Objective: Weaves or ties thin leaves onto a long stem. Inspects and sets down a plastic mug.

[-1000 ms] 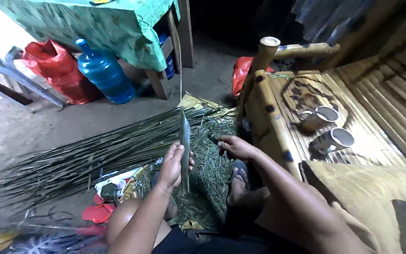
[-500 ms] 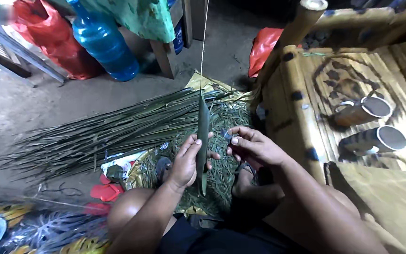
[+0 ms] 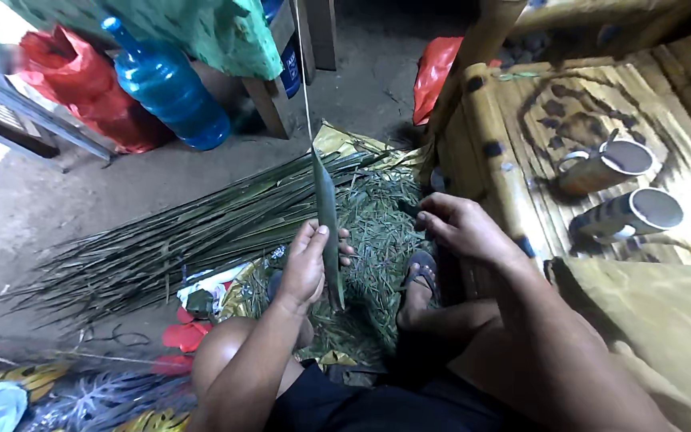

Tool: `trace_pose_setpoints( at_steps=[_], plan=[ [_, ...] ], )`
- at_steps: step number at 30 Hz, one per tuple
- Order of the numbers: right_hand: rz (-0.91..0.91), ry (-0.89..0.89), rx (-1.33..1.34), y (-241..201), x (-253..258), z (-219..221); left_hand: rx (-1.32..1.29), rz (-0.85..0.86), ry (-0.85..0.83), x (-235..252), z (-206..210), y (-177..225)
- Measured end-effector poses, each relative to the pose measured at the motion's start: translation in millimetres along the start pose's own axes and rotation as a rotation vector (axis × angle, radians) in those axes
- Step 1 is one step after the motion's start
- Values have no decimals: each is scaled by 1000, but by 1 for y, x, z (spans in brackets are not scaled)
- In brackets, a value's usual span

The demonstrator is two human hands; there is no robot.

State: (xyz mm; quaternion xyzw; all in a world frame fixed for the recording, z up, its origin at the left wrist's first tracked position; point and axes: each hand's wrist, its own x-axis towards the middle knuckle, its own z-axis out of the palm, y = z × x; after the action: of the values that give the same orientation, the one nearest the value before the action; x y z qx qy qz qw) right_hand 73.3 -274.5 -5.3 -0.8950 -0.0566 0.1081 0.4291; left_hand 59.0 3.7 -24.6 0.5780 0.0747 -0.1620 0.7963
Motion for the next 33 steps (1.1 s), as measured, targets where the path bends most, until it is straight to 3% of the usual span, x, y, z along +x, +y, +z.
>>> trace_pose_setpoints(
  at_steps=[5,9,13,17,22,28,33],
  plan=[
    [-174,-126,532,-10,-4,8,14,-134,-69,-7,10,-8],
    [-111,-196,695,-13,-3,23,21,-166,-162,-13,11,-9],
    [-107,-329,769,-10,0,35,-22,-204,-238,-19,11,-11],
    [-223,-450,782,-10,4,41,-65,-255,-287,-20,9,-10],
    [-427,-334,668,-6,14,33,-42,-240,-361,-24,6,-8],
    [-310,-31,778,-1,28,9,-31,-222,-393,-31,1,-10],
    [-356,-235,700,-7,18,19,28,-186,-329,-29,1,-7]
  ],
)
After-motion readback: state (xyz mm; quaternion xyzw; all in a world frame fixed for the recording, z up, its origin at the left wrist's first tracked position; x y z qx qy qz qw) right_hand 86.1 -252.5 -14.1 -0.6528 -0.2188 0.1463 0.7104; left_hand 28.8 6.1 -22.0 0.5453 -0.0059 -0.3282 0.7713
